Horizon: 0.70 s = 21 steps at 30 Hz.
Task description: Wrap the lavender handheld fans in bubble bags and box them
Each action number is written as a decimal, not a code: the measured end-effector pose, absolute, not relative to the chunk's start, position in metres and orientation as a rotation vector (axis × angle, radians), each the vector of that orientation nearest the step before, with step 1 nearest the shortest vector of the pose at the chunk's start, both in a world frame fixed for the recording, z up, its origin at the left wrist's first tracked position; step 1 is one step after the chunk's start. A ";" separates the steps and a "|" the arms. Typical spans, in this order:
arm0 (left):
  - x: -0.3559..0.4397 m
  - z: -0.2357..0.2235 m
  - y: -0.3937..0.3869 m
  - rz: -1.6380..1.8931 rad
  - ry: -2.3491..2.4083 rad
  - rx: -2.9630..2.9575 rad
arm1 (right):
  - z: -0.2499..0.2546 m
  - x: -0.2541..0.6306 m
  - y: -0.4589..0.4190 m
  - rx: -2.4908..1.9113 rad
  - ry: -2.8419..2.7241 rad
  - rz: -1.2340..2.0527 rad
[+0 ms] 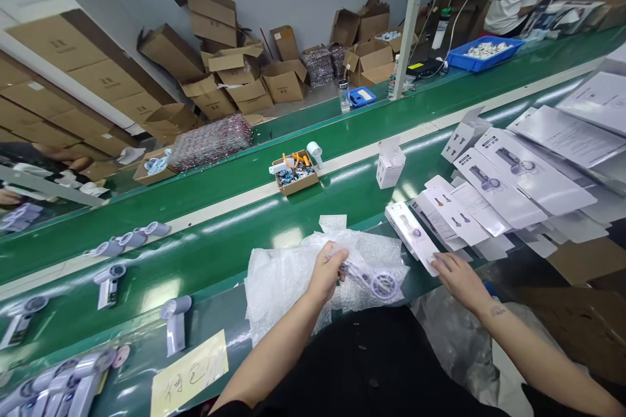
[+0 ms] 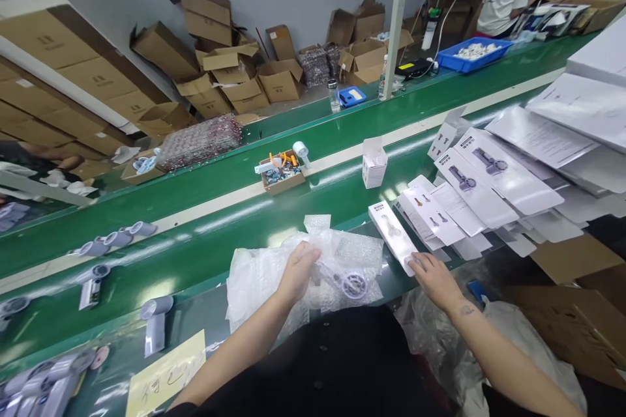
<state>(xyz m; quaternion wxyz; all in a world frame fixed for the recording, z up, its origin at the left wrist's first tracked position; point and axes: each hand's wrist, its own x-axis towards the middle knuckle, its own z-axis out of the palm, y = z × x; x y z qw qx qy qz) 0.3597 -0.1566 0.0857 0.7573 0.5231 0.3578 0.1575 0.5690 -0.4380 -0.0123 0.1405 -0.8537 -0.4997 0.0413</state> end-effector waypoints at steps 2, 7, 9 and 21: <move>0.358 0.090 -0.148 0.419 0.779 1.106 | 0.013 0.579 -0.416 -2.359 -1.405 -0.005; 0.355 0.104 -0.135 0.538 0.780 1.029 | 0.081 0.596 -0.344 -2.177 -1.091 0.002; 0.359 0.109 -0.136 0.566 0.771 1.008 | 0.086 0.597 -0.320 -2.118 -1.068 0.143; 0.449 0.097 -0.178 0.756 0.795 1.510 | 0.047 0.584 -0.318 -1.632 -0.709 0.567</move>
